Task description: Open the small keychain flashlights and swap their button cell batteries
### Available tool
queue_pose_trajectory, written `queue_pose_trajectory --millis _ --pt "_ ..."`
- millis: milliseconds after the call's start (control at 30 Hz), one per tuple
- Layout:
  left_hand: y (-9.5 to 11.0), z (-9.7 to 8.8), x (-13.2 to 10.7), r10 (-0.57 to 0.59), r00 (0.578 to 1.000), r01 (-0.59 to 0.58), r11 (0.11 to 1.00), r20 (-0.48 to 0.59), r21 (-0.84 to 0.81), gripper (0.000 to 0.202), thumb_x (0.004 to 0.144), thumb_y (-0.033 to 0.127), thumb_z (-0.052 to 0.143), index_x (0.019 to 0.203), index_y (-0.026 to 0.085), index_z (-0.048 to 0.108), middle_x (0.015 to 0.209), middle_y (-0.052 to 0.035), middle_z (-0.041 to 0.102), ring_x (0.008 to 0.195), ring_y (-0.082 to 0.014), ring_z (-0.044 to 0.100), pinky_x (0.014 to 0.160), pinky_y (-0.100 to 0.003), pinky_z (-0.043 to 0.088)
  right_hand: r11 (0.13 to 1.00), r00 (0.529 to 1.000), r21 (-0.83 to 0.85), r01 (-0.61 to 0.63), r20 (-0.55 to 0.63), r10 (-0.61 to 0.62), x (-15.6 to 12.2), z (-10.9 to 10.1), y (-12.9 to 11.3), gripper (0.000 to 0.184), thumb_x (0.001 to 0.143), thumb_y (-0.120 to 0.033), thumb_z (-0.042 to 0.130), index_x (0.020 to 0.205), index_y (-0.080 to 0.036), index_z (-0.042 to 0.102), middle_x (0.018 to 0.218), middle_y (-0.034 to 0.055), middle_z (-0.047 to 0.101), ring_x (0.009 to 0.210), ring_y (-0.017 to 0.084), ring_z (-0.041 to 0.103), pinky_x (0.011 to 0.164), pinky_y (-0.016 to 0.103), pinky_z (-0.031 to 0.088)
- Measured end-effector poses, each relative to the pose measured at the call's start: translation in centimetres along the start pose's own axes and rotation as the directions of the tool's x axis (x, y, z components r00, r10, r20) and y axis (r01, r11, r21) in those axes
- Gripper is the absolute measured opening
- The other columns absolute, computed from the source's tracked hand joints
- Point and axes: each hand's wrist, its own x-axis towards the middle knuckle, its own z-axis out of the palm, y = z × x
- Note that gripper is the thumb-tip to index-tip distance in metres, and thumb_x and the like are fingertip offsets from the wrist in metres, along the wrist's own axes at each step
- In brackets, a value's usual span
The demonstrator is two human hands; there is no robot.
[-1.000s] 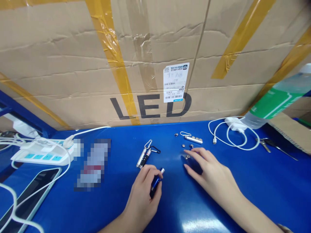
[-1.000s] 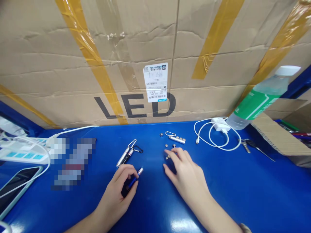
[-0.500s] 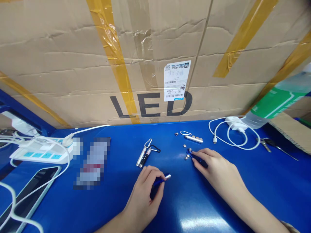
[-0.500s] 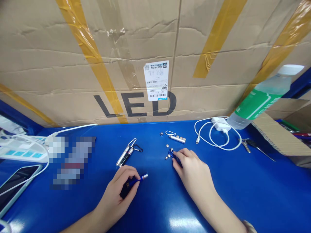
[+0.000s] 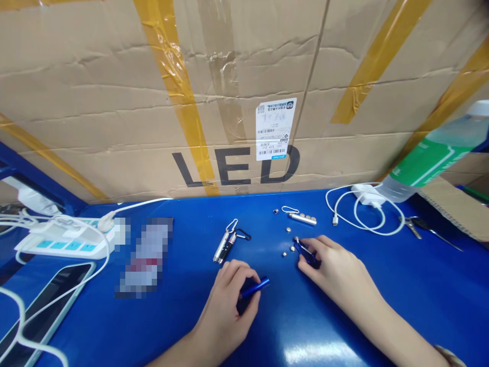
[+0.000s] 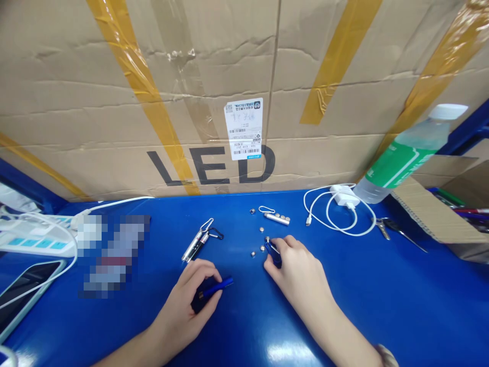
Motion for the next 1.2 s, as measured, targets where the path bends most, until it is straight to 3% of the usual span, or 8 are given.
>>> queue_pose_trajectory --millis 267,467,600,733,833,967,1067,1200 --pt "0.3 -0.1 0.0 -0.011 1.0 0.011 1.0 -0.015 -0.021 0.016 0.081 0.008 0.044 0.089 0.02 0.049 0.091 -0.0051 0.054 0.086 -0.0173 0.052 0.074 -0.029 0.045 0.989 0.997 0.127 0.071 -0.017 -0.069 -0.2 0.5 0.6 0.024 0.082 -0.028 0.045 0.091 -0.018 0.065 0.081 0.0053 0.063 0.053 0.015 0.06 0.046 0.025 0.044" --pt "0.2 0.0 0.0 -0.003 1.0 0.002 0.999 -0.029 -0.034 0.016 0.081 0.009 0.044 0.09 0.021 0.05 0.091 -0.0047 0.054 0.085 -0.0171 0.052 0.071 -0.027 0.045 0.958 0.99 0.249 0.138 -0.038 -0.133 -0.2 0.0 0.4 0.026 0.087 -0.027 0.04 0.084 -0.02 0.065 0.081 0.005 0.064 0.061 0.016 0.063 0.054 0.026 0.049" --pt "0.0 0.1 -0.1 -0.023 0.999 0.022 0.999 -0.022 -0.04 0.018 0.082 0.012 0.046 0.097 0.021 0.05 0.094 -0.0049 0.054 0.086 -0.0172 0.052 0.075 -0.029 0.046 0.866 0.97 0.44 0.237 -0.152 -0.188 -0.2 -1.1 -0.6 0.025 0.089 -0.03 0.044 0.086 -0.02 0.066 0.083 0.0053 0.063 0.068 0.015 0.063 0.06 0.024 0.051" --pt "-0.1 0.0 -0.3 -0.025 0.999 0.023 0.998 -0.033 -0.055 0.035 0.085 0.018 0.049 0.119 0.024 0.043 0.103 -0.0063 0.053 0.095 -0.0189 0.05 0.084 -0.034 0.044 0.717 0.948 0.62 0.319 -0.191 -0.257 -0.9 -1.7 -2.1 0.021 0.086 -0.03 0.05 0.086 -0.021 0.069 0.081 0.0052 0.064 0.07 0.014 0.062 0.058 0.022 0.051" --pt "0.0 -0.3 -0.4 0.007 1.0 -0.007 0.997 0.003 -0.077 0.038 0.087 0.022 0.048 0.124 0.025 0.042 0.106 -0.0067 0.054 0.099 -0.0199 0.05 0.087 -0.036 0.043 0.615 0.94 0.729 0.3 -0.116 -0.321 -1.8 -1.5 -3.1 0.018 0.085 -0.028 0.054 0.084 -0.02 0.07 0.08 0.0039 0.066 0.069 0.013 0.063 0.059 0.021 0.051" --pt "0.2 -0.6 -0.1 0.06 0.997 -0.054 0.993 0.049 -0.103 0.019 0.089 0.02 0.044 0.105 0.023 0.055 0.1 -0.0058 0.057 0.094 -0.0184 0.052 0.085 -0.033 0.042 0.568 0.925 0.781 0.258 -0.031 -0.379 -2.5 -0.9 -3.7 0.016 0.083 -0.028 0.057 0.086 -0.021 0.07 0.073 0.0009 0.066 0.06 0.011 0.061 0.056 0.019 0.049" --pt "0.3 -0.6 0.0 0.064 0.997 -0.057 0.99 0.048 -0.132 0.015 0.09 0.019 0.042 0.097 0.02 0.055 0.094 -0.0066 0.057 0.089 -0.0179 0.053 0.081 -0.031 0.043 0.544 0.936 0.815 0.2 0.006 -0.352 -2.5 -0.9 -3.7 0.019 0.082 -0.034 0.057 0.084 -0.021 0.071 0.068 0.0009 0.065 0.053 0.01 0.058 0.051 0.019 0.048" --pt "0.5 -0.8 -0.1 0.039 0.998 -0.03 0.988 0.055 -0.153 0.013 0.09 0.02 0.042 0.092 0.018 0.054 0.092 -0.0065 0.056 0.086 -0.0174 0.052 0.079 -0.03 0.042 0.459 0.958 0.888 0.018 0.117 -0.263 -2.4 -1.2 -3.9 0.023 0.082 -0.035 0.057 0.082 -0.016 0.069 0.068 0.0031 0.061 0.046 0.007 0.055 0.044 0.016 0.048"
